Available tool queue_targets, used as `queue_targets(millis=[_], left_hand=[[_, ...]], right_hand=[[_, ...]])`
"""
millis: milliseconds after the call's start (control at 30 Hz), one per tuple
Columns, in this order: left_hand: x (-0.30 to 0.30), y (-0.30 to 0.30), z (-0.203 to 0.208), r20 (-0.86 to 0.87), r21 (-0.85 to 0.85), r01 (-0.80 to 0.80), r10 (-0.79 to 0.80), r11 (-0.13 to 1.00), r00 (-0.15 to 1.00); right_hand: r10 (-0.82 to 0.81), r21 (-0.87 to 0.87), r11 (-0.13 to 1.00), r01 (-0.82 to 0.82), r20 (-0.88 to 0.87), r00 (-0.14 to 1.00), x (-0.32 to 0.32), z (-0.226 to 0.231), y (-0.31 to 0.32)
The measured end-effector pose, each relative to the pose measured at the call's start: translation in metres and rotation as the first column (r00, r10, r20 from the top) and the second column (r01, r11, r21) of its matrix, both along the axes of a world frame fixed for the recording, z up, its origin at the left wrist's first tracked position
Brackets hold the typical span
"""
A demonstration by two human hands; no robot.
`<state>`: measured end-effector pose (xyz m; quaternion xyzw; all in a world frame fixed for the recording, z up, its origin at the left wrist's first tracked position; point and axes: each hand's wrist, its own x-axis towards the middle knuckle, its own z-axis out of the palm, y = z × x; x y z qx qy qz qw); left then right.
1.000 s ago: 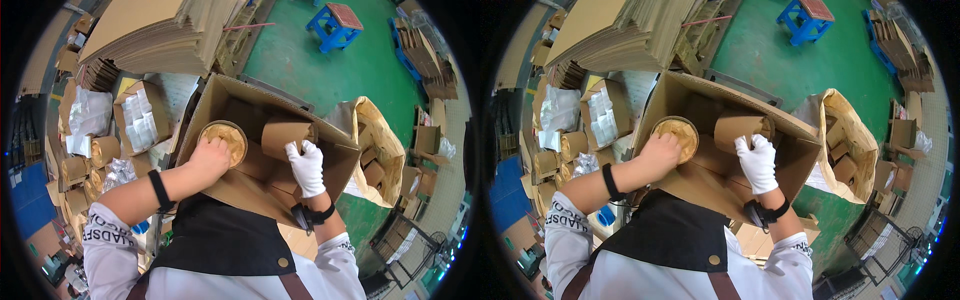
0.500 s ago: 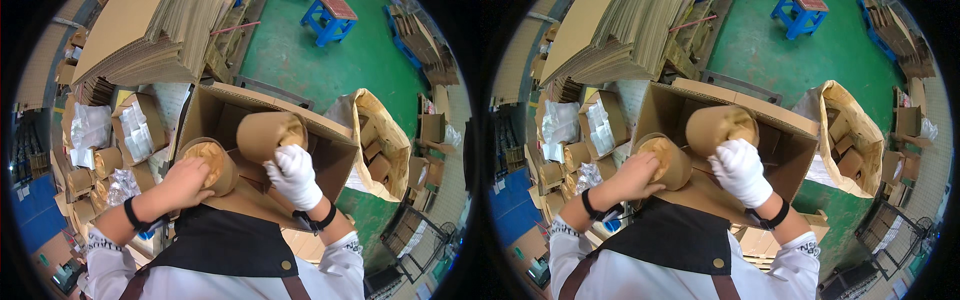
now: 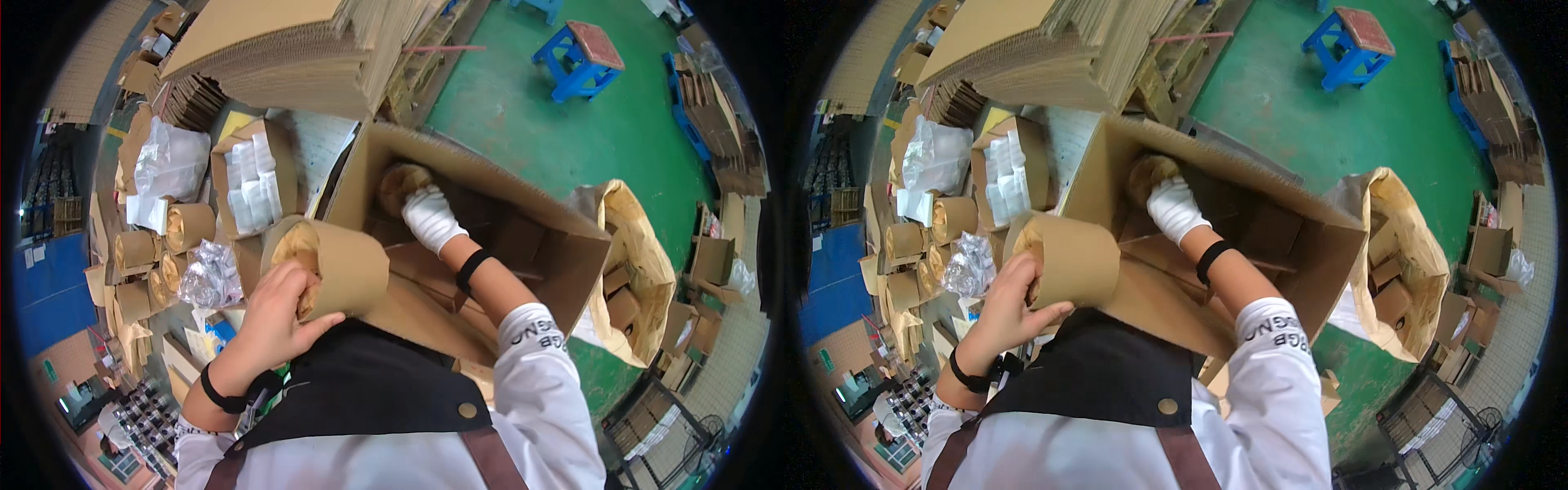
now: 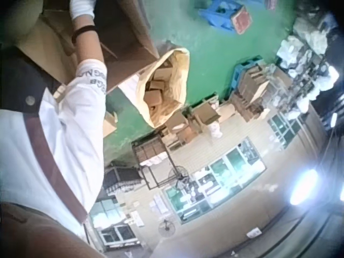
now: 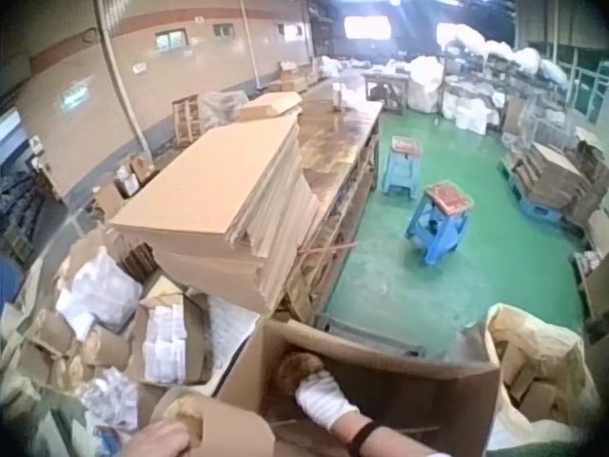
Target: Packing various components into a cardboard box, including cylindrical wrapped items, small packets, and a checklist, then taping the box and placing it on a pallet.
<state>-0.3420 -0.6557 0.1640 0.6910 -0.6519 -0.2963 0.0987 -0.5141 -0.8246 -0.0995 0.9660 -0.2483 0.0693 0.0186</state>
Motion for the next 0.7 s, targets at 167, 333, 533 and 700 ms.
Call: queue_targets(millis=[167, 333, 533, 700], left_hand=[[-0.008, -0.014, -0.005, -0.016, -0.13, 0.131, -0.135, 0.983, 0.991], [-0.029, -0.056, -0.04, 0.097, -0.078, 0.306, -0.298, 0.949, 0.949], [-0.046, -0.064, -0.129, 0.278, 0.262, 0.408, -0.474, 0.874, 0.836], [-0.056, -0.069, -0.191, 0.302, 0.503, 0.412, -0.601, 0.76, 0.74]], right_hand=[[0.221, 0.844, 0.536, -0.011, -0.128, 0.967, 0.025, 0.055, 0.046], [-0.05, 0.849, 0.485, -0.211, 0.268, 0.962, -0.015, -0.049, 0.106], [0.393, 0.865, 0.499, 0.05, -0.277, 0.877, -0.064, 0.064, 0.072], [0.277, 0.78, 0.614, -0.119, -0.072, 0.958, -0.075, 0.039, 0.08]])
